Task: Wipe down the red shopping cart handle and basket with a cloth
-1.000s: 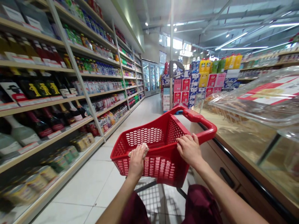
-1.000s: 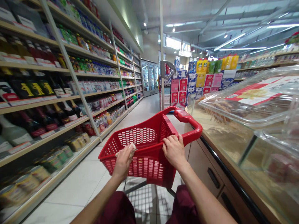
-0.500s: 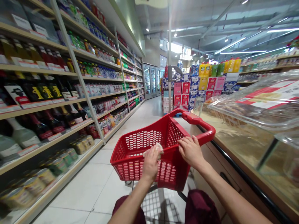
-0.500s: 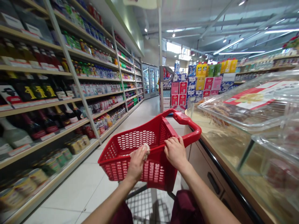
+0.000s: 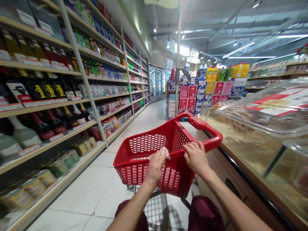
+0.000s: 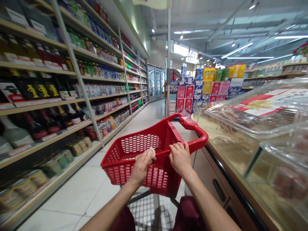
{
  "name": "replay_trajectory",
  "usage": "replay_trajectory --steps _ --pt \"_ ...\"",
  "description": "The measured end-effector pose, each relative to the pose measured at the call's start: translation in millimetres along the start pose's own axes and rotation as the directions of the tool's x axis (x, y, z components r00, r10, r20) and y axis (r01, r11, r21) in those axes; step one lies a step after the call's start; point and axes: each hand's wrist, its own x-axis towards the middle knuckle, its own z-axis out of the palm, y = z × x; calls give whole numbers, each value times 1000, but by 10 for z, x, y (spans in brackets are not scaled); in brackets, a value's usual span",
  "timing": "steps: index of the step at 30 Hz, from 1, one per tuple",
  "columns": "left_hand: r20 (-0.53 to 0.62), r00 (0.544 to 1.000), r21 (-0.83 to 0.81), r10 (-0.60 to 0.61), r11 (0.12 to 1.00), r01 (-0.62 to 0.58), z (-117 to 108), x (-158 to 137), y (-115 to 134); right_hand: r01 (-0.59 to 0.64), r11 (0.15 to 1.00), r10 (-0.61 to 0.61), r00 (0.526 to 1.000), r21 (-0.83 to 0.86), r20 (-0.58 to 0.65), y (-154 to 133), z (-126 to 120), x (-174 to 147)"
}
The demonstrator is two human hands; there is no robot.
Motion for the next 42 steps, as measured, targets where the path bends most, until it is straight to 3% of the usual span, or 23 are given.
replay_trajectory --steps 2,4,6,10,12,15,19,22,27,30,34,37,42 --pt "-35 993 79 -114 990 116 -126 -191 -271 -4 1000 4 1000 7 1 -9 -1 -4" --pt "-73 980 115 -187 974 194 -174 -270 -385 -17 1000 17 1000 7 -3 -27 6 -3" --pt "-82 982 89 -170 980 177 -110 -204 -282 -28 1000 28 1000 0 -9 -45 18 -2" --pt "-51 998 -14 -23 1000 22 128 93 164 -18 1000 18 1000 -7 -5 -51 27 -3" --pt "-40 999 -22 20 1000 -21 144 108 191 -10 1000 10 1000 -6 -7 -39 18 -7" --pt "-53 999 59 -4 998 8 -18 -152 -164 -3 1000 3 1000 0 -15 -21 -2 -14" --pt "-170 971 215 -169 955 204 -311 -585 -770 -5 1000 5 1000 23 -15 -25 -11 -20" --pt "-245 952 233 -184 942 242 -298 -621 -779 -9 1000 10 1000 17 -25 -40 0 -20" --pt "-115 992 176 -49 982 69 -94 -414 -423 -2 1000 2 1000 9 -24 -28 -1 -17" --pt "-122 990 197 -73 976 97 -207 -534 -641 3 1000 -3 1000 13 -6 -14 -10 -17" --pt "-298 919 233 -258 914 333 -437 -782 -1059 -5 1000 6 1000 26 -30 -37 2 -20" --pt "-305 913 199 -270 920 338 -350 -676 -913 -15 1000 16 999 19 -50 -64 14 -19" --pt "-92 988 87 -126 987 134 4 -211 -248 1 1000 -1 1000 -10 -22 -52 6 -17"
